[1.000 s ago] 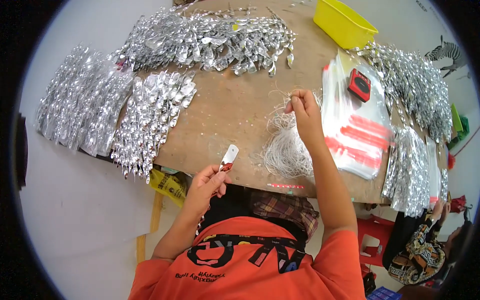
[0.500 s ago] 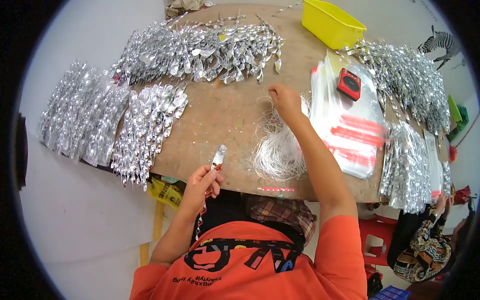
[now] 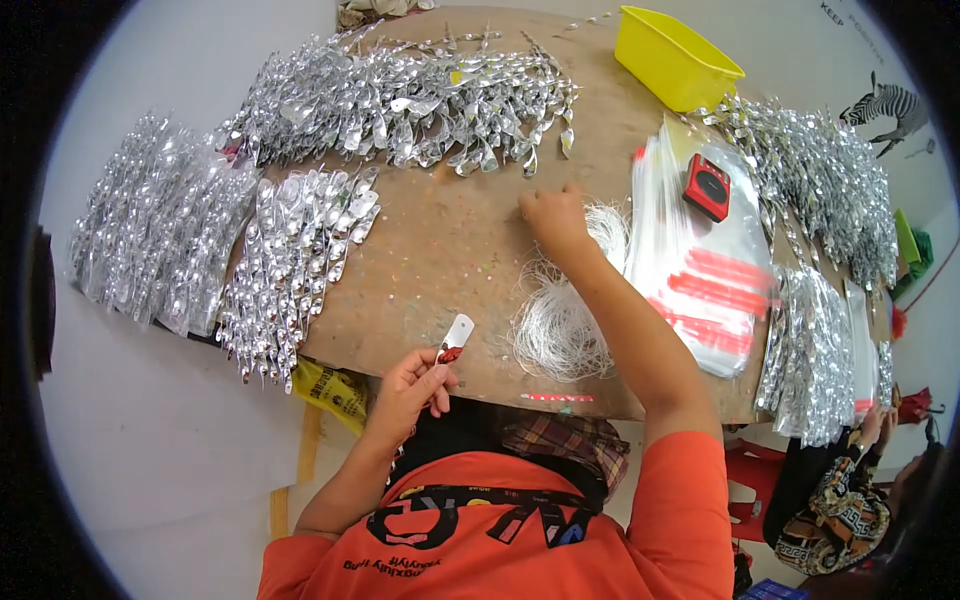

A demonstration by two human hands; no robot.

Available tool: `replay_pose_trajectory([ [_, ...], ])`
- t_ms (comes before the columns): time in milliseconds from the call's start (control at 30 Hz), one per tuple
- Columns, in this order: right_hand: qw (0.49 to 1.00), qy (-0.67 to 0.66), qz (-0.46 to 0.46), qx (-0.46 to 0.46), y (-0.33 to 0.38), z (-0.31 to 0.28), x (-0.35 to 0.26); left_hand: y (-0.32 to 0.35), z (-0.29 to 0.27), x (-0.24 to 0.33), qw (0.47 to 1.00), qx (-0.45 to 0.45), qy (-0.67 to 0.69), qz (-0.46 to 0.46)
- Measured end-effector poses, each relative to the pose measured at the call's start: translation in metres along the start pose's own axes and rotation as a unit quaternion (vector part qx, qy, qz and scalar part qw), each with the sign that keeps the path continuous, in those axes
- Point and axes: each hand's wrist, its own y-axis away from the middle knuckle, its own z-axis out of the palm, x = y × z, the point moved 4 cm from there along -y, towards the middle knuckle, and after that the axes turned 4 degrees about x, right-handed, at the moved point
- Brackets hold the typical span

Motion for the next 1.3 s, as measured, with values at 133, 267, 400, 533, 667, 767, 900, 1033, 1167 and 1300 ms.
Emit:
replay_pose_trajectory([
  [133, 0.998, 0.046, -0.046, 0.018, -0.001, 0.01, -0.003, -0.001, 0.001, -0.002, 1.0, -0.012, 0.012, 0.0],
  [267, 0.997, 0.066, -0.041, 0.026, 0.001, 0.003, -0.005, 0.0, 0.0, -0.006, 1.0, -0.02, 0.008, 0.009],
  [400, 0.993, -0.063, 0.059, 0.082, 0.017, -0.017, 0.01, 0.002, 0.001, -0.007, 0.999, -0.029, -0.007, 0.022],
  [533, 0.804, -0.524, 0.265, 0.092, 0.053, -0.069, -0.004, 0.002, 0.0, -0.005, 0.999, -0.027, -0.015, 0.032],
  [667, 0.616, -0.72, 0.307, 0.095, 0.085, -0.092, -0.032, 0.003, -0.001, -0.005, 1.0, 0.015, 0.001, 0.003],
  [767, 0.611, -0.724, 0.31, 0.084, 0.099, -0.111, -0.058, 0.003, 0.002, -0.002, 0.998, 0.061, 0.016, -0.008],
  [900, 0.556, -0.771, 0.303, 0.062, 0.116, -0.137, -0.093, 0.017, 0.022, 0.016, 0.999, 0.026, -0.018, 0.027],
  [1033, 0.542, -0.78, 0.305, 0.06, 0.128, -0.148, -0.108, 0.028, 0.038, 0.025, 1.0, 0.001, -0.007, 0.027],
  [1167, 0.529, -0.784, 0.317, 0.076, 0.13, -0.152, -0.11, 0.031, 0.047, 0.027, 0.998, -0.012, -0.011, 0.065],
  [1300, 0.528, -0.789, 0.306, 0.062, 0.134, -0.15, -0.108, 0.033, 0.05, 0.025, 0.998, -0.012, -0.002, 0.064],
])
